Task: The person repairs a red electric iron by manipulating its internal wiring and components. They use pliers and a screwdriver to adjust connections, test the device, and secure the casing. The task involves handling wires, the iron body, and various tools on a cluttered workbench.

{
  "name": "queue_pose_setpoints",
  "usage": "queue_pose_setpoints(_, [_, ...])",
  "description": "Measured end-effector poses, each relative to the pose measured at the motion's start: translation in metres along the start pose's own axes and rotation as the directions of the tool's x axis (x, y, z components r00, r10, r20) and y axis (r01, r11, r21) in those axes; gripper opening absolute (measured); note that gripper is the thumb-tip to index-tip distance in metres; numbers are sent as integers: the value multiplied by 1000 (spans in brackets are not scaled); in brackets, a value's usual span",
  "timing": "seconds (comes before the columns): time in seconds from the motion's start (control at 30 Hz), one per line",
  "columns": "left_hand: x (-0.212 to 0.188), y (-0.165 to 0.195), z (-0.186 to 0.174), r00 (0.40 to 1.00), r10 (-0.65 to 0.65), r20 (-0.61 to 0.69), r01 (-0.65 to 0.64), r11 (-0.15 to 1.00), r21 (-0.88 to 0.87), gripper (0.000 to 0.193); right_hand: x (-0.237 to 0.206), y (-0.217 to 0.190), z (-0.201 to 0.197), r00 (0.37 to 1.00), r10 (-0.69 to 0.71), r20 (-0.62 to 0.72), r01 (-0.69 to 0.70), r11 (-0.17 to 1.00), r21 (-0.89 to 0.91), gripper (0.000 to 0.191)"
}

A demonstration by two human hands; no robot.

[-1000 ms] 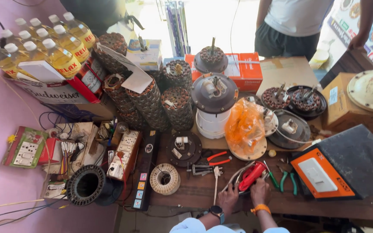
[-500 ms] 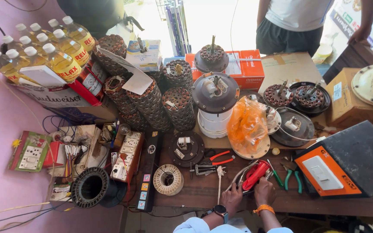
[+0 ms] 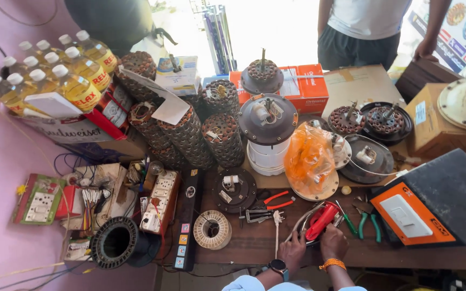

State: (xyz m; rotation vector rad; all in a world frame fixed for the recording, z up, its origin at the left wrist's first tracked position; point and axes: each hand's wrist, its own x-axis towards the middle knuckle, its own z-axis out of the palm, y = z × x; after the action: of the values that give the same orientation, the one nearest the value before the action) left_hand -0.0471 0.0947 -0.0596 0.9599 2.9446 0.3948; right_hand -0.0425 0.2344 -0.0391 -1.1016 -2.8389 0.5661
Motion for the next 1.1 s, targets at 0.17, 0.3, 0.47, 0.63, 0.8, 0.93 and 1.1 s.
queue_pose_setpoints(0.17, [4,0,-3,999,-24,26,23,1000,13,53,-2,1,-3,998,38,52,-50,963,264,22])
queue_pose_setpoints(0.3, [6,2,-3,1000,-17,22,17,1000,-1,54,3,2,-5,999,32,27,-36,984,177,19])
queue_pose_setpoints(0.47, [2,-1,-2,998,-14,58,15,1000,-14,50,-3,1,-3,999,-27,-20,28,998,50,19])
queue_pose_setpoints(0.63, [7,-1,-6,1000,10,-3,-10,999,46,57,5,-5,-9,997,61,53,-73,959,273,22])
queue_pose_setpoints(0.8, [6,2,-4,999,-2,-44,4,999,43,47,4,-7,-10,999,34,-6,-34,999,38,17])
queue_pose_setpoints(0.93, [2,-1,-4,1000,27,2,-27,999,21,53,-3,-9,-7,997,81,-8,-80,994,78,17])
queue_pose_setpoints(1.1, [4,-3,-8,999,28,34,-28,1000,9,49,0,-12,-10,983,172,59,-180,966,184,20])
